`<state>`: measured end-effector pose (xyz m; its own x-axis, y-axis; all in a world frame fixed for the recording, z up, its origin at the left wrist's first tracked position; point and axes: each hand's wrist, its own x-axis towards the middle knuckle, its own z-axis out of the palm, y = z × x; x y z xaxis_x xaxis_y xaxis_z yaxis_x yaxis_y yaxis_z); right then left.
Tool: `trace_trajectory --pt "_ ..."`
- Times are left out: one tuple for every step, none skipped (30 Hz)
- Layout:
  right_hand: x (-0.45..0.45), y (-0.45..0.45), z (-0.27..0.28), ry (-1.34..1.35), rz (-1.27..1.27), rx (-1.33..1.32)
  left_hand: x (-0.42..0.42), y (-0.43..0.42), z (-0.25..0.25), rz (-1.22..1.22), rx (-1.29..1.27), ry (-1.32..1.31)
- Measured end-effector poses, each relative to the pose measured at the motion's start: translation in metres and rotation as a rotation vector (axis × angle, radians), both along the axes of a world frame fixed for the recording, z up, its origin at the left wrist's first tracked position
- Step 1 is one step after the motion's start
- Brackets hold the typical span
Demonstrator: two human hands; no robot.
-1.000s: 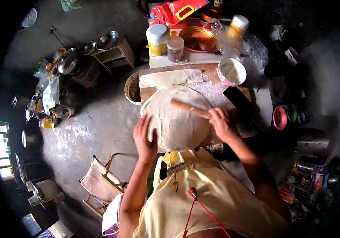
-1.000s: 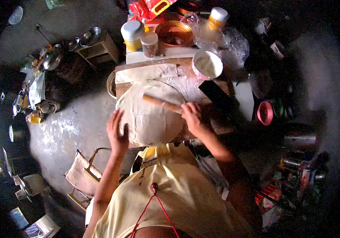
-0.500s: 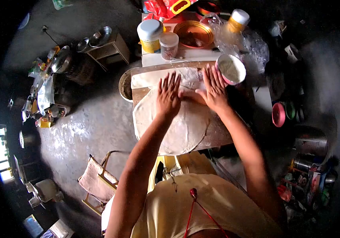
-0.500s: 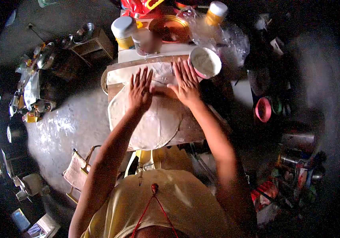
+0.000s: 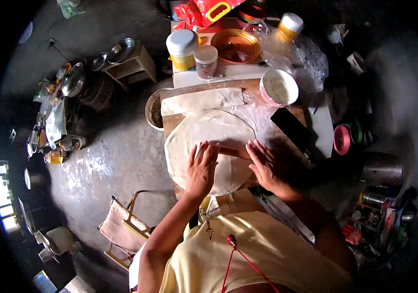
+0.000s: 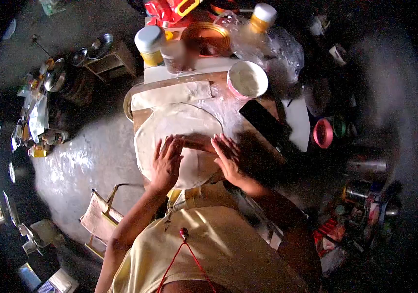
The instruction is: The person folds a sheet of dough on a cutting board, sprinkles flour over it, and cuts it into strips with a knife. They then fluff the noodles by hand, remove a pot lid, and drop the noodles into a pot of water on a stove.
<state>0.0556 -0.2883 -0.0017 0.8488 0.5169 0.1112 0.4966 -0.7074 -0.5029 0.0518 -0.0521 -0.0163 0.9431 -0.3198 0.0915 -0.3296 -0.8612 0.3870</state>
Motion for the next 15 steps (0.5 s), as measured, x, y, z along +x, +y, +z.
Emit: trace_trajectory --pt "0.006 -0.003 -0.016 -0.086 -0.014 -0.042 0.009 0.004 -0.008 -0.037 -0.017 -0.081" --pt "0.015 -0.006 -0.032 -0.187 -0.004 -0.024 0.018 0.007 -0.016 -0.071 -0.033 -0.16" --pt "0.023 -0.004 -0.03 -0.197 -0.016 -0.004 0.027 0.003 -0.014 -0.047 -0.064 -0.267" --pt "0.03 -0.003 -0.028 -0.205 -0.03 0.017 0.031 0.004 -0.012 -0.057 -0.097 -0.277" --pt "0.036 -0.005 -0.024 -0.211 -0.007 0.013 0.029 0.003 -0.009 -0.037 -0.114 -0.233" --pt "0.046 -0.003 -0.013 -0.212 0.006 0.01 0.028 0.002 0.008 -0.016 -0.131 -0.188" --pt "0.055 0.002 -0.003 -0.204 0.08 0.021 0.026 0.004 0.017 0.064 -0.188 -0.152" --pt "0.063 0.008 -0.001 -0.189 0.15 0.035 0.023 0.012 0.002 0.071 -0.175 -0.117" --pt "0.075 0.014 -0.011 -0.119 0.181 0.048 0.024 0.014 -0.005 0.103 -0.122 -0.111" --pt "0.088 0.023 -0.015 -0.083 0.168 0.027 0.026 0.014 -0.01 0.131 -0.07 -0.104" --pt "0.105 0.031 -0.021 -0.177 0.198 -0.052 0.032 0.013 -0.005 0.146 -0.002 0.02" --pt "0.121 0.036 -0.019 -0.198 0.195 -0.135 0.041 0.012 -0.011 0.14 -0.053 -0.061" --pt "0.136 0.04 -0.028 -0.196 0.126 0.007 0.055 0.012 -0.018 0.219 0.014 -0.105" --pt "0.148 0.047 -0.02 -0.236 0.118 -0.016 0.067 0.012 -0.025 0.296 0.082 -0.144" --pt "0.156 0.05 -0.022 -0.26 0.106 -0.051 0.077 0.012 -0.022 0.299 0.06 -0.14"
